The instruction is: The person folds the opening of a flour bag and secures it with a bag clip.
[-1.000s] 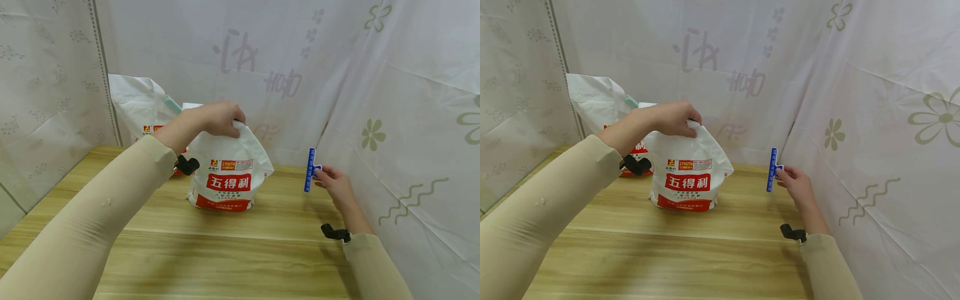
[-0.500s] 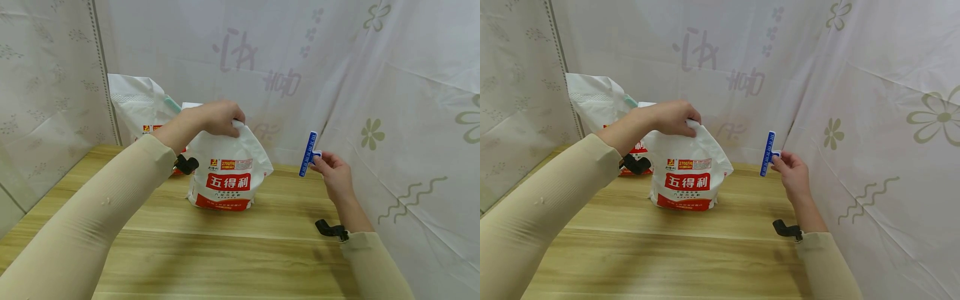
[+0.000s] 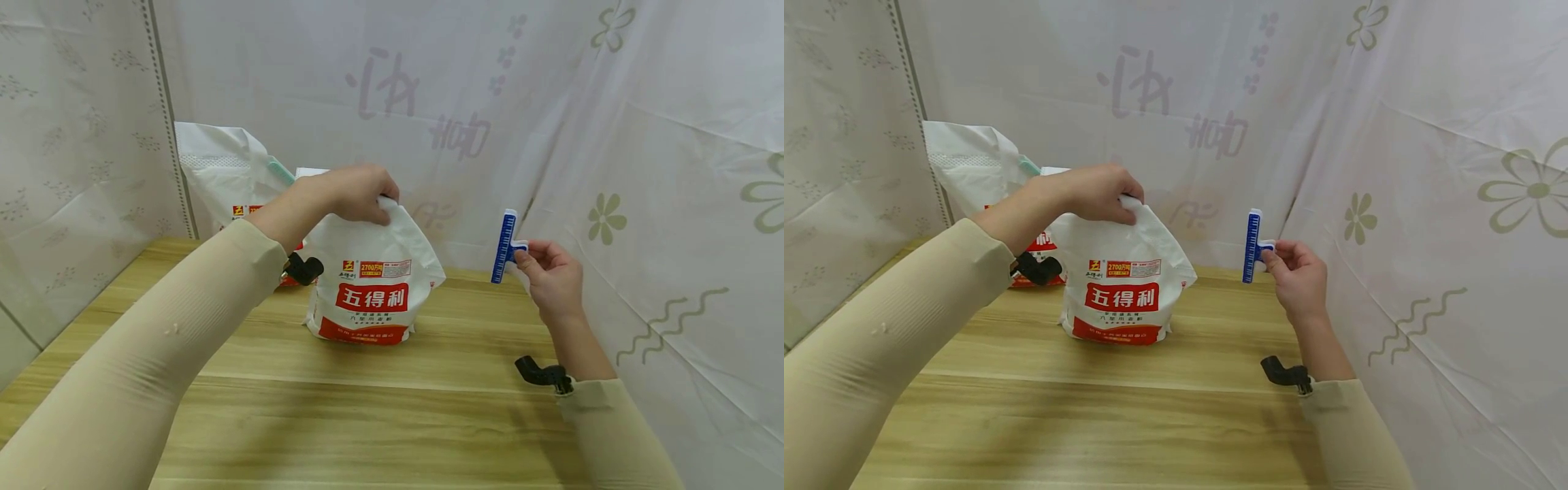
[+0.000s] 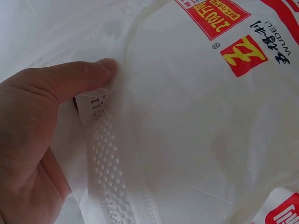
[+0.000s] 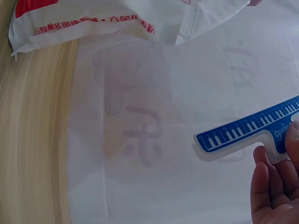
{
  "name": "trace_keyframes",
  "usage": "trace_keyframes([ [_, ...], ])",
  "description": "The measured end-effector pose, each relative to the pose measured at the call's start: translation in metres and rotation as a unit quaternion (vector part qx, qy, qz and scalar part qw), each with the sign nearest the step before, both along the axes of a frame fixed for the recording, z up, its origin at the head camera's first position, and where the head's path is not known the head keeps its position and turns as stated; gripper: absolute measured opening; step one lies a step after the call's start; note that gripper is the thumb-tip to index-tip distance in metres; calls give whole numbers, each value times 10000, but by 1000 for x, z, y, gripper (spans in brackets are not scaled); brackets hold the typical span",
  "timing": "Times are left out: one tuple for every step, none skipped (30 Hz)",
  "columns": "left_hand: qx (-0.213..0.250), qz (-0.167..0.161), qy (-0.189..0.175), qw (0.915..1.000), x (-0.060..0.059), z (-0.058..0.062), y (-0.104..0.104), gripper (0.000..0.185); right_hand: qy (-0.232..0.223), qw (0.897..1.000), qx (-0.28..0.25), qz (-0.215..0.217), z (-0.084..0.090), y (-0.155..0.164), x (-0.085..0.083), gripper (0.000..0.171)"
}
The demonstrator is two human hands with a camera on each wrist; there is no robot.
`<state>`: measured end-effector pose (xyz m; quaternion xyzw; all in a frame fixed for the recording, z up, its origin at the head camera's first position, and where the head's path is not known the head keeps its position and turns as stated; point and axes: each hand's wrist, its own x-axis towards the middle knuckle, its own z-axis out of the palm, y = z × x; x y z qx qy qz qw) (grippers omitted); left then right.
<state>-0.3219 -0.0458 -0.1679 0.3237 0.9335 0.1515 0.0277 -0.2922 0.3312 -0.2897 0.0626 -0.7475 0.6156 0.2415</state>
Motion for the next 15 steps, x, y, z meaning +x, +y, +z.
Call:
trace_keyframes([
  [0, 5, 7, 10000, 0, 0, 0, 16, 32, 10000, -8, -23, 1, -1, 1, 3],
  [-5, 13, 11, 10000, 0, 0, 0, 16, 51, 10000, -61, -14, 3, -3, 2, 4],
  [-9, 20, 11, 10000, 0, 0, 0, 16, 70, 9999, -125, 2, 4, -4, 3, 5],
  [-21, 30, 23, 10000, 0, 0, -1, 16, 69, 9998, -195, 17, 5, -4, 3, 6],
  [-33, 42, 28, 10000, 1, 0, -1, 17, 54, 9995, -290, 58, 7, -5, 4, 7],
  [-48, 47, 32, 10000, 1, 0, -1, 17, 40, 9992, -375, 99, 8, -5, 4, 8],
  [-70, 55, 37, 10000, 1, 0, -1, 18, 28, 9988, -471, 154, 9, -4, 4, 8],
  [-87, 62, 38, 9999, 1, 0, -1, 18, -8, 9978, -612, 240, 10, -4, 4, 8],
  [-107, 64, 58, 9999, 2, 1, -1, 18, -45, 9967, -738, 341, 11, -3, 4, 7],
  [-127, 60, 72, 9999, 2, 1, 0, 19, -84, 9953, -852, 447, 11, -2, 3, 6],
  [-143, 53, 77, 9999, 2, 1, 0, 19, -110, 9937, -969, 554, 12, -1, 3, 5],
  [-155, 53, 89, 9998, 2, 2, 0, 19, -121, 9917, -1092, 669, 13, 0, 3, 6],
  [-174, 64, 111, 9998, 3, 2, 0, 19, -142, 9894, -1224, 774, 14, 0, 3, 8],
  [-191, 72, 145, 9997, 3, 2, 0, 19, -169, 9865, -1366, 888, 14, 1, 3, 8],
  [-203, 85, 177, 9996, 3, 2, 0, 19, -182, 9841, -1472, 980, 15, 2, 3, 9],
])
